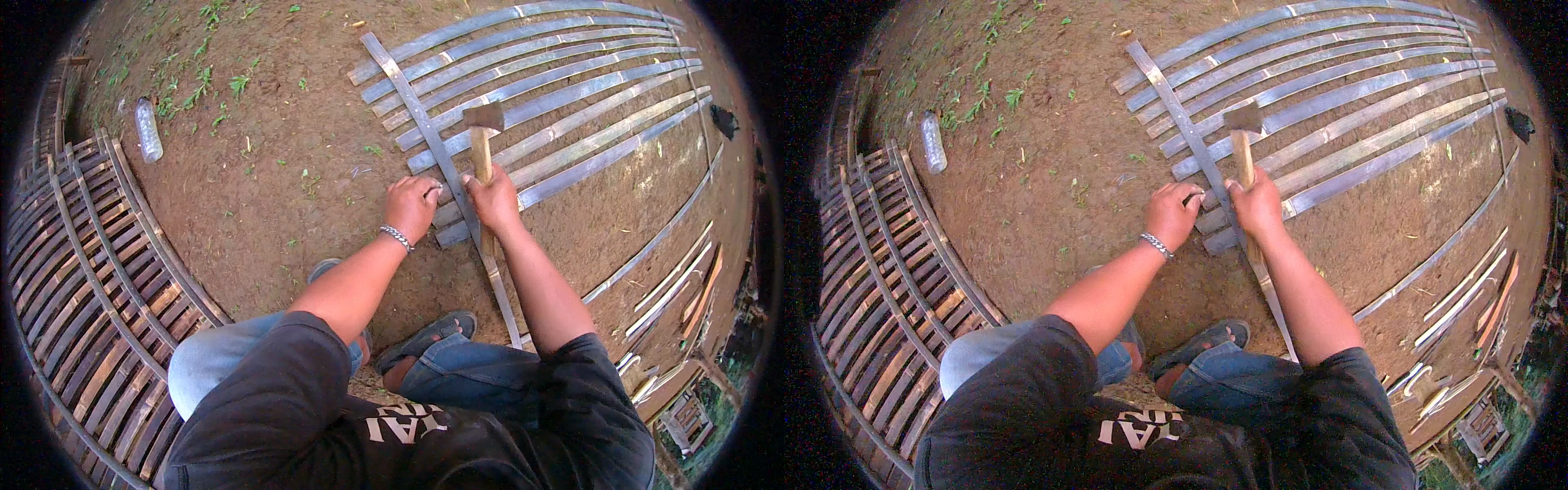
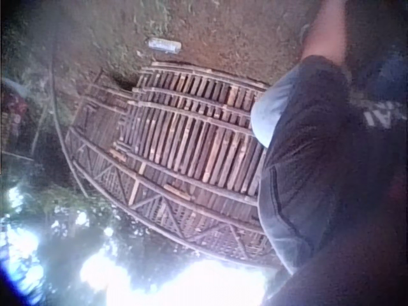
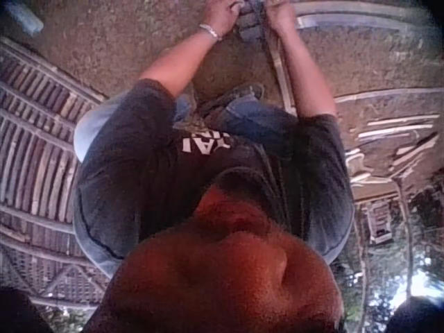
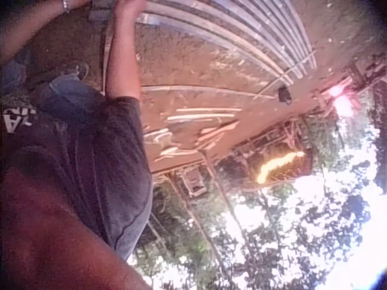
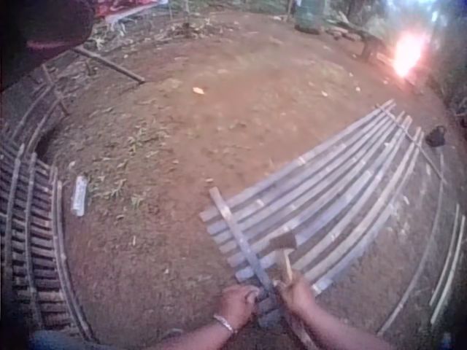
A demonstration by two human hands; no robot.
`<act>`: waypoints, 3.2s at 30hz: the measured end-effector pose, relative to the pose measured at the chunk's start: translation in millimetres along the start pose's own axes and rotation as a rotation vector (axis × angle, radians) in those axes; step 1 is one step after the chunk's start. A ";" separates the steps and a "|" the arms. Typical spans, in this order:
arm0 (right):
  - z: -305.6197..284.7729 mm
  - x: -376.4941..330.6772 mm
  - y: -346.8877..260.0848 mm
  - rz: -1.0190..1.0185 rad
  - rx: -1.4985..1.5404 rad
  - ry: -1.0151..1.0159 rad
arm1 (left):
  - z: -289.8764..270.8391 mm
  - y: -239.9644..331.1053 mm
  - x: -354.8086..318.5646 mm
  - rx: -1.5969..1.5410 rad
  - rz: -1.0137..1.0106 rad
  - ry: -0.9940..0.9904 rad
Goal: The person sits on the ground and assembles a curved bamboo structure by arranging thin bamboo strips into a grid pattern. They use a hammer to drive nails into the intersections of the strips to secure them together.
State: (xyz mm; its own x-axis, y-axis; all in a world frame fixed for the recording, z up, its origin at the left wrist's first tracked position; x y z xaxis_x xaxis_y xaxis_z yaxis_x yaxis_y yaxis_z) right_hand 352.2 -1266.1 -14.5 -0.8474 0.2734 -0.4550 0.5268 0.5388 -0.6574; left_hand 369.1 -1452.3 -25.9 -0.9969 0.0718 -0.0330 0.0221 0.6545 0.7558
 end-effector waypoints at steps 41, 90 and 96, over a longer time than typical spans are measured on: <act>16.9 18.7 -19.1 0.137 -0.081 0.135 | 40.4 -4.4 34.2 -0.210 0.009 0.237; 20.1 16.7 -19.0 0.077 -0.082 0.156 | 38.7 -4.1 34.9 -0.197 0.012 0.231; 16.3 12.4 -27.6 0.065 -0.051 0.164 | 35.8 -3.7 35.0 -0.222 -0.026 0.213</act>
State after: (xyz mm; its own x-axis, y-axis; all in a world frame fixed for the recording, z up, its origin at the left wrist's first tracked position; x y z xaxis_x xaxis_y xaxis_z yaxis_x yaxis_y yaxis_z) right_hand 328.2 -1290.6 -11.8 -0.8131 0.4333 -0.3888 0.5806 0.5546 -0.5961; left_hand 336.9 -1425.2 -53.3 -0.9909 -0.1174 0.0655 0.0025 0.4715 0.8818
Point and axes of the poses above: each hand's wrist, its own x-axis towards the middle knuckle, its own z-axis out of the palm, y = z × x, the point moved 3 cm from there along x, towards the middle knuckle, and after that the axes turned 3 degrees about y, right-handed, at the moved point
